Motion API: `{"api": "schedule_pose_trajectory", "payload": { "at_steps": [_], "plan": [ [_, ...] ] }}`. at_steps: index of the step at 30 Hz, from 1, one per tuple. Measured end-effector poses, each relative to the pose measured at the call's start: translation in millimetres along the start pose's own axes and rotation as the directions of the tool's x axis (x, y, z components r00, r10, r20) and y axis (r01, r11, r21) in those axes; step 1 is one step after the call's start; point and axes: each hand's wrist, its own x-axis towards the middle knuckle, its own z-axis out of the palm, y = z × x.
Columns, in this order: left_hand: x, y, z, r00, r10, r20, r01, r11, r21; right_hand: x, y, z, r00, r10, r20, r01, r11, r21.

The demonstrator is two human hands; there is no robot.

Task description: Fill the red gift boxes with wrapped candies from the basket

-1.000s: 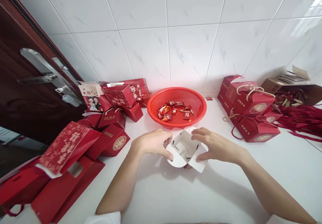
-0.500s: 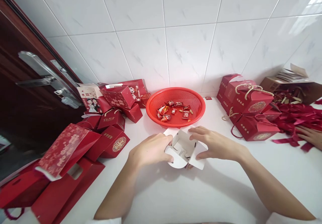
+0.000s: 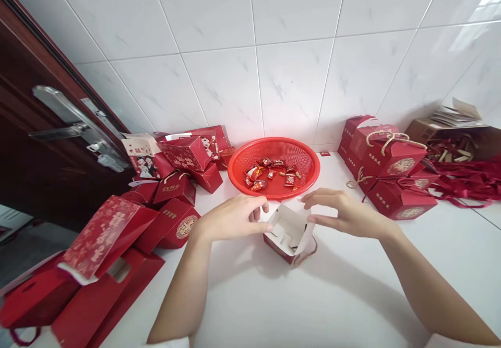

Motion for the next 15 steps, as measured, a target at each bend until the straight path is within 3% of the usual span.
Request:
{"api": "schedule_pose_trajectory", "payload": {
  "at_steps": [3, 6, 9, 11, 13, 15],
  "plan": [
    [17.2, -20.9, -6.8, 0.987, 0.06, -0.151, -0.078, 0.99, -0.119, 11.1, 14.4, -8.9, 0.993, 0.044, -0.109, -0.029, 0.991, 0.133],
    [47.7, -43.8, -15.7, 0.964, 0.044, -0.261, -0.078, 0.99, -0.121, 34.7, 33.5, -9.5, 0.959, 0.109, -0.26, -0.051, 0.974, 0.221],
    [85.2, -57.9, -25.0, 0.987, 0.004, -0.162, -0.003, 1.0, 0.002, 68.8, 50.0, 0.7, 0.894, 0.161, -0.419, -0.031, 0.953, 0.302],
    [108.8, -61.4, -28.8, 0.994, -0.099, -0.043, 0.104, 0.981, 0.163, 92.3, 57.6, 11.1, 0.839, 0.217, -0.499, -0.024, 0.931, 0.365],
    [127.9, -62.3, -29.2, 0.977, -0.209, 0.039, 0.188, 0.935, 0.299, 111.5, 63.0, 21.0, 0.801, 0.279, -0.529, -0.021, 0.897, 0.441],
    [140.8, -62.4, -26.7, 0.96, -0.271, 0.068, 0.228, 0.903, 0.365, 123.7, 67.3, 27.6, 0.8, 0.348, -0.489, -0.051, 0.851, 0.522]
  ]
}}
